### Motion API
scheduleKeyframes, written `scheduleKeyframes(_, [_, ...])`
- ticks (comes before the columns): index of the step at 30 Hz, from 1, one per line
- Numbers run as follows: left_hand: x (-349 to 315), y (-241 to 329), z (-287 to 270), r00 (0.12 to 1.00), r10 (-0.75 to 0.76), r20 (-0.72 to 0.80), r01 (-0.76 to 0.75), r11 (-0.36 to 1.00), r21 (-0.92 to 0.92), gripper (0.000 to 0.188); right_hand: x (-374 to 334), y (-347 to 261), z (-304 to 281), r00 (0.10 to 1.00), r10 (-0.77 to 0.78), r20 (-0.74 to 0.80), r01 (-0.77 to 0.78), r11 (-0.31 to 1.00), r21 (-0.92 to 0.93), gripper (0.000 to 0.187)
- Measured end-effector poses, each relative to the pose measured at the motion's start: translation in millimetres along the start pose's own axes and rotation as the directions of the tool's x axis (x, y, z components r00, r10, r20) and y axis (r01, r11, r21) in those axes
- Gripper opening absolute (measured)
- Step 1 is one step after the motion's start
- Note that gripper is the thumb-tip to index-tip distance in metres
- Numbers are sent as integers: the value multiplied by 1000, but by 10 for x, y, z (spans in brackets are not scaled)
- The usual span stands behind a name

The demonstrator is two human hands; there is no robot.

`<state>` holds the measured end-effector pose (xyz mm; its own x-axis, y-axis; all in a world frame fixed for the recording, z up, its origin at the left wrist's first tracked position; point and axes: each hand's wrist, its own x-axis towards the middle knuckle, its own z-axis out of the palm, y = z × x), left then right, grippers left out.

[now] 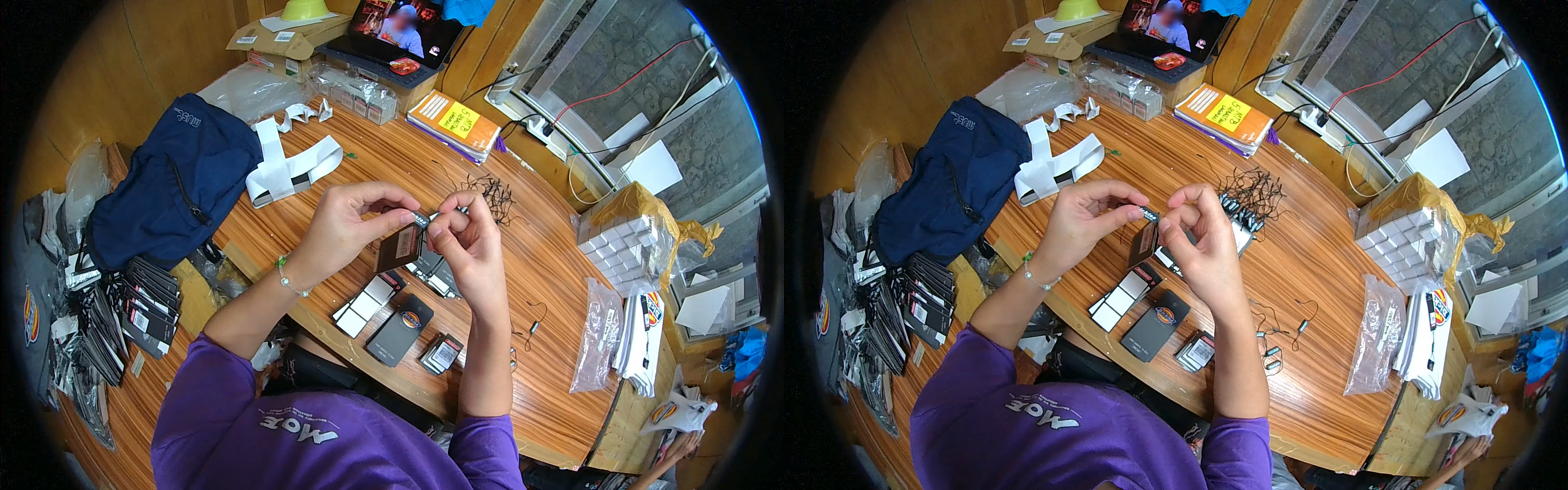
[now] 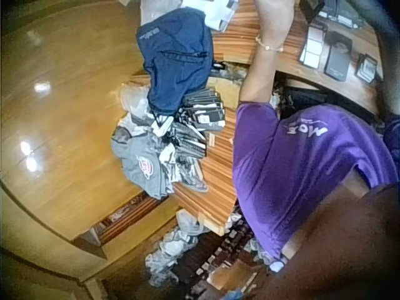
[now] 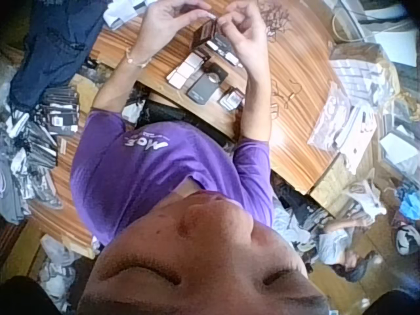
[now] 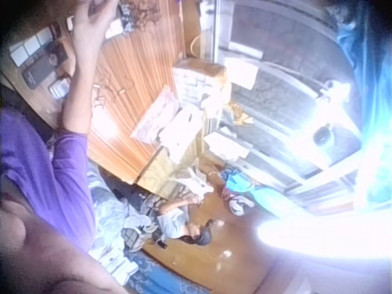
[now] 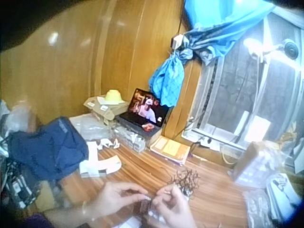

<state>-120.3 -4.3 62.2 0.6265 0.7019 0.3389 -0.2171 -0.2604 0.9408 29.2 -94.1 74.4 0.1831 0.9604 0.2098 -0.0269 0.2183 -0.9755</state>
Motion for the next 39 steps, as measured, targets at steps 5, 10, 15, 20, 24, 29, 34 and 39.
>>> scheduleKeyframes(5, [2, 33, -51, 999, 0, 43, -2, 1000, 26, 13, -23, -39, 14, 998, 44, 44, -46, 998, 38, 18])
scheduleKeyframes(10, [4, 80, -104, 994, -55, 92, 56, 998, -17, 12, -54, -63, 72, 995, 68, 74, -70, 997, 27, 17])
scheduleKeyframes(15, [9, 126, -158, 986, -91, 142, 107, 988, -110, 11, -70, -76, 72, 994, 29, 110, -41, 993, 108, 18])
scheduleKeyframes(20, [-3, 123, -145, 982, -95, 160, 125, 974, -189, 10, -63, -51, 101, 995, -97, 18, 96, 995, 17, 13])
scheduleKeyframes(24, [-19, 109, -122, 985, -73, 158, 104, 976, -192, 9, -75, -55, 109, 996, -89, 11, 89, 996, 25, 11])
scheduleKeyframes(29, [-24, 117, -106, 976, -77, 202, 132, 952, -276, 8, -32, -7, 100, 986, -146, 74, 139, 986, 97, 12])
scheduleKeyframes(34, [30, 30, -102, 998, 61, -18, -57, 986, 154, 14, 10, 112, 180, 985, 0, 174, -32, 983, 182, 18])
scheduleKeyframes(39, [56, 14, 48, 816, 574, -68, -360, 596, 717, 36, 116, 282, 28, 979, 201, 36, -198, 893, 403, 17])
